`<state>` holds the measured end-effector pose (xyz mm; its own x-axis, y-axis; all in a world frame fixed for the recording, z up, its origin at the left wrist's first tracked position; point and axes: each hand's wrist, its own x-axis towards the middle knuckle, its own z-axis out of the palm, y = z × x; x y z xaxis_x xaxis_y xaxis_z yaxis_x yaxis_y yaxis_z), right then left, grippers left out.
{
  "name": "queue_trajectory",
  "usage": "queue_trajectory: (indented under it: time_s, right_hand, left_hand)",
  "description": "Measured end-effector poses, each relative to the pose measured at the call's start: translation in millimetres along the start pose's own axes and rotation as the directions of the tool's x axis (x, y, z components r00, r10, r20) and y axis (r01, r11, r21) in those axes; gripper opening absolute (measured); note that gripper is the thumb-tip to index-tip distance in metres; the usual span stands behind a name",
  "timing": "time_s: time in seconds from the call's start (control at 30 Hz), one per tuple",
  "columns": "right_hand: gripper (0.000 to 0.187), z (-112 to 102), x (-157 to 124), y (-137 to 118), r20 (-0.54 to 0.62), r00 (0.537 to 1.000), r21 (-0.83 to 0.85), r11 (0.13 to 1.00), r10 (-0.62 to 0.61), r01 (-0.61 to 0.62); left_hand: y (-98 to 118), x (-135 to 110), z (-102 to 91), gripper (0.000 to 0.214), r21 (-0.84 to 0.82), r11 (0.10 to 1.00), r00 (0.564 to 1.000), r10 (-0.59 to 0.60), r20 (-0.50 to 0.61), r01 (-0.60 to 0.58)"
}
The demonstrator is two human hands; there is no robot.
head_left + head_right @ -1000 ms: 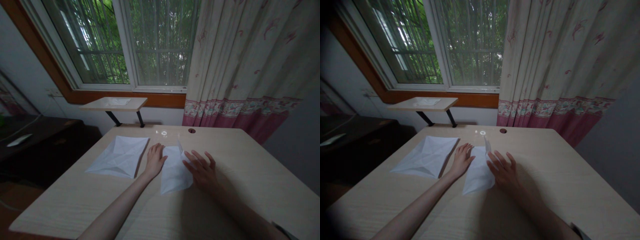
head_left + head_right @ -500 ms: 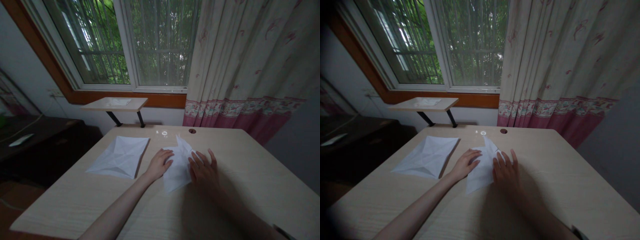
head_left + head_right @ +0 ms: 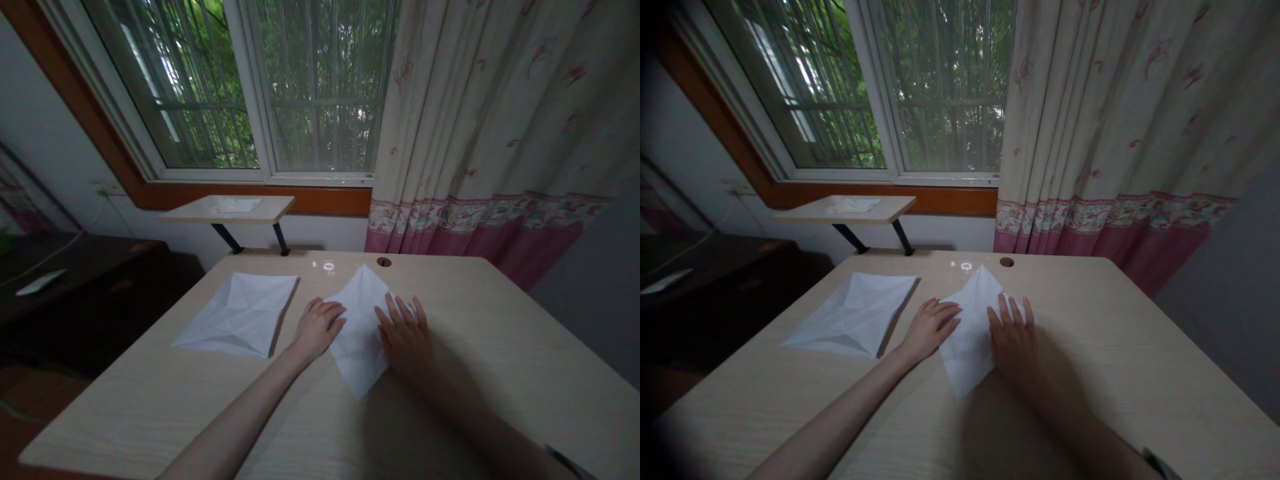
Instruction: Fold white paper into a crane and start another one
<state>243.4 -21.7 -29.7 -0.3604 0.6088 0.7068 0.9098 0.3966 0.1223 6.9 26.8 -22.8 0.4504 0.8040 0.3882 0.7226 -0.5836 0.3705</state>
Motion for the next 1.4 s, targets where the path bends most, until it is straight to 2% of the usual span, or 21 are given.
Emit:
queue_trajectory:
  time_s: [0.17, 0.5, 0.63, 0.87, 1.07, 1.23, 1.4]
  right_hand:
    - [0.037, 10.4, -5.0, 4.0, 0.1, 0.994, 0.005, 0.999, 0.039, -0.039]
    - [0.03, 26.7, -10.0, 16.3, 0.287, 0.957, 0.099, 0.992, 0.042, -0.073]
    - [0.024, 29.9, -8.1, 26.2, 0.286, 0.958, 0.139, 0.989, 0.018, -0.06]
    - [0.019, 25.0, 0.6, 38.5, 0.276, 0.961, 0.257, 0.966, -0.038, -0.036]
    - [0.031, 24.2, 2.7, 38.5, 0.273, 0.96, 0.281, 0.96, -0.064, -0.016]
    - [0.041, 35.4, -3.1, 39.6, 0.245, 0.969, 0.249, 0.966, 0.013, -0.075]
    - [0.055, 47.6, -9.9, 39.8, 0.234, 0.963, 0.175, 0.969, 0.132, -0.175]
  left_hand:
    - [1.8, 0.2, -1.9, 0.025, 0.069, 0.998, 1.0, -0.011, -0.027, 0.013]
    - [6.3, -2.3, -3.5, 0.023, 0.03, 0.999, 0.999, -0.02, -0.048, 0.021]
    - [7.2, -1.5, -4.1, 0.022, 0.02, 1.0, 1.0, -0.002, -0.014, 0.002]
    - [11.2, 2.0, -10.3, 0.023, 0.156, 0.987, 0.999, 0.042, 0.008, -0.043]
    - [10.5, 1.1, -11.0, 0.027, 0.168, 0.984, 0.998, 0.061, 0.012, -0.062]
    - [6.6, 0.9, -8.1, 0.044, 0.167, 0.985, 0.999, 0.037, 0.032, -0.042]
    - [-1.5, 1.1, 0.3, 0.059, 0.131, 0.991, 0.999, -0.032, -0.006, 0.033]
